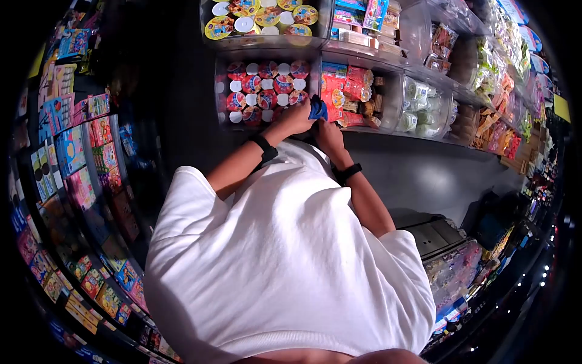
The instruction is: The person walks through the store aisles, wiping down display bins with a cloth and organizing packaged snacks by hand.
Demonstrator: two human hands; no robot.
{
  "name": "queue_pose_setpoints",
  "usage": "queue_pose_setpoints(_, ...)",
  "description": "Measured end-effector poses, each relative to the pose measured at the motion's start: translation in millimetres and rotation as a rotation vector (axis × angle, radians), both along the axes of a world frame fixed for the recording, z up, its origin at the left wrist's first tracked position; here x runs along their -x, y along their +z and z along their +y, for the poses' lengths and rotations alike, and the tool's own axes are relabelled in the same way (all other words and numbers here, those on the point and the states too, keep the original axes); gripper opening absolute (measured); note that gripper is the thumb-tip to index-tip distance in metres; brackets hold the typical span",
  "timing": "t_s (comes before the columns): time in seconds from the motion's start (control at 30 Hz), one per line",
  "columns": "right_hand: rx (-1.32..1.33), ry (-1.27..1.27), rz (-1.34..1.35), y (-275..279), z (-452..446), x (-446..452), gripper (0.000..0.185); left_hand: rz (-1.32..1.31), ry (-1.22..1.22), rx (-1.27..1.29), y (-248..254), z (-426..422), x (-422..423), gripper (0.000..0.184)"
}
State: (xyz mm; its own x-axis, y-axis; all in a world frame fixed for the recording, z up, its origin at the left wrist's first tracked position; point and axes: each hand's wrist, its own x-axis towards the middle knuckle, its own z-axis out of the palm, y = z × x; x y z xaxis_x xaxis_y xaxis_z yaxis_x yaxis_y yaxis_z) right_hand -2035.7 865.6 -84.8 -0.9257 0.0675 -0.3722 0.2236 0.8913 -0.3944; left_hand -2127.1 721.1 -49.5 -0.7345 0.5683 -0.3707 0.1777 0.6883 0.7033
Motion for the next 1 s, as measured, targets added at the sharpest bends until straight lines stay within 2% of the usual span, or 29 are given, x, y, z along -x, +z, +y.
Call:
queue_pose_setpoints(0.2,0.114,-0.184,0.130,0.2,-23.0,-20.9,0.018,0.098,-0.115,-0.007,-2.0,-5.5,-10.8,0.061)
queue_pose_setpoints(0.27,0.227,-0.254,0.224,4.0,-30.6,-29.4,0.016,0.149,-0.166,0.073,-5.9,-8.3,-17.2,0.063)
queue_pose_setpoints(0.33,0.284,-0.306,0.319,-17.7,-35.7,-41.0,0.016,0.166,-0.234,0.105,-10.8,-15.0,-22.9,0.065)
queue_pose_setpoints(0.4,0.294,-0.353,0.295,-35.3,-53.7,-52.8,0.017,0.355,-0.283,-0.030,-20.2,-30.7,-29.6,0.063)
queue_pose_setpoints(0.47,0.335,-0.367,0.276,-40.5,-74.3,-59.2,0.017,0.430,-0.410,0.031,-9.1,-48.6,-31.1,0.058)
queue_pose_setpoints(0.53,0.333,-0.331,0.326,-26.7,-98.7,-62.2,0.017,0.511,-0.397,0.082,3.8,-70.7,-34.7,0.055)
queue_pose_setpoints(0.57,0.325,-0.305,0.260,-17.3,-112.3,-60.8,0.017,0.433,-0.425,0.226,16.4,-81.9,-33.8,0.051)
queue_pose_setpoints(0.6,0.314,-0.273,0.198,-12.3,-123.4,-58.6,0.017,0.488,-0.443,0.180,6.7,-99.6,-31.9,0.049)
queue_pose_setpoints(0.63,0.351,-0.258,0.295,-21.3,-137.2,-54.9,0.017,0.511,-0.446,0.203,5.1,-116.3,-32.7,0.051)
queue_pose_setpoints(0.67,0.329,-0.127,0.213,-28.6,-148.6,-50.3,0.017,0.546,-0.448,0.219,5.1,-131.5,-32.5,0.052)
queue_pose_setpoints(0.77,0.285,-0.011,0.162,-23.2,-175.8,-43.3,0.020,0.545,-0.470,0.310,13.1,-169.1,-36.3,0.057)
queue_pose_setpoints(0.87,0.298,-0.017,0.197,-23.9,-186.7,-39.4,0.017,0.469,-0.478,0.333,27.2,-184.0,-46.1,0.066)
queue_pose_setpoints(0.93,0.187,-0.016,0.214,-24.1,-186.3,-43.3,0.018,0.546,-0.478,0.196,8.5,-192.9,-56.0,0.076)
queue_pose_setpoints(0.97,0.170,-0.051,0.150,-22.4,-187.4,-42.1,0.020,0.488,-0.477,0.245,-2.6,-194.1,-60.9,0.086)
queue_pose_setpoints(1.0,0.172,-0.052,0.151,-24.9,-186.7,-40.9,0.020,0.488,-0.478,0.247,-9.7,-192.3,-65.4,0.086)
